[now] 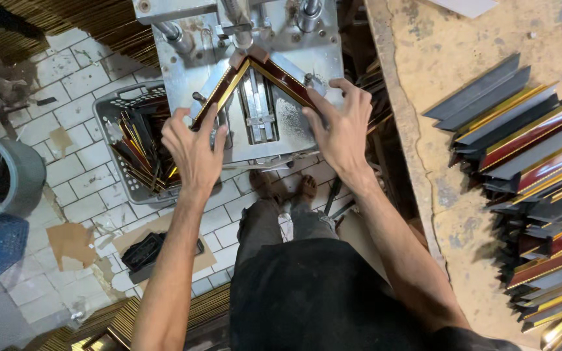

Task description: The person assembles picture frames by placing four pre-cut frame pieces into a corner-joining machine, pressing the handle to join the corners, and stacking the completed frames on a nearby table. The process is repeated multiple times with consistent handling of frame pieces and the joining tool.

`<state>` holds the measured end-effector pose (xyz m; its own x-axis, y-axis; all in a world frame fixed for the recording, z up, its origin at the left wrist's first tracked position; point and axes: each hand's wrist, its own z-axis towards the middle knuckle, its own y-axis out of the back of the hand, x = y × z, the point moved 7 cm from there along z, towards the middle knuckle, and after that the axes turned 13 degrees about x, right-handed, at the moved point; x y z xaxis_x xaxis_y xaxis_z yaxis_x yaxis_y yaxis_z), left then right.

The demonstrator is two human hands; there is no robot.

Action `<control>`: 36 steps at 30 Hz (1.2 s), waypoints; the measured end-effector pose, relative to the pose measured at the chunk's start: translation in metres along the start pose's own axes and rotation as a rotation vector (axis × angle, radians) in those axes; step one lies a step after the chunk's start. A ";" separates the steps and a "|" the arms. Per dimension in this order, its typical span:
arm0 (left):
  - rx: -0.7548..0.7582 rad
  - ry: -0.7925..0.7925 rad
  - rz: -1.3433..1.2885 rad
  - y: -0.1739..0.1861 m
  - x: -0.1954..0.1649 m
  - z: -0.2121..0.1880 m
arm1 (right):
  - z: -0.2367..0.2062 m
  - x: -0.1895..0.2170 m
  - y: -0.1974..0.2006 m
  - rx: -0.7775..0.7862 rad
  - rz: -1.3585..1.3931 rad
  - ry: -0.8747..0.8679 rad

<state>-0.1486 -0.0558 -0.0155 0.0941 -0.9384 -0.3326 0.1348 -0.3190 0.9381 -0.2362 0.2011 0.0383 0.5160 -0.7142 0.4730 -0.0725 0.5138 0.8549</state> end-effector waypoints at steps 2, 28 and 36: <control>0.014 -0.006 0.007 -0.014 0.012 0.020 | 0.018 -0.001 -0.026 0.072 -0.062 0.039; 0.029 -0.061 -0.062 -0.034 0.015 0.048 | 0.043 -0.017 -0.084 0.130 -0.221 -0.025; -0.044 -0.100 -0.048 -0.023 0.008 0.054 | 0.043 -0.016 -0.076 0.037 -0.133 -0.014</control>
<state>-0.2043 -0.0631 -0.0347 -0.0120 -0.9314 -0.3637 0.1799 -0.3598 0.9155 -0.2753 0.1531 -0.0249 0.5116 -0.7815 0.3572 -0.0360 0.3958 0.9176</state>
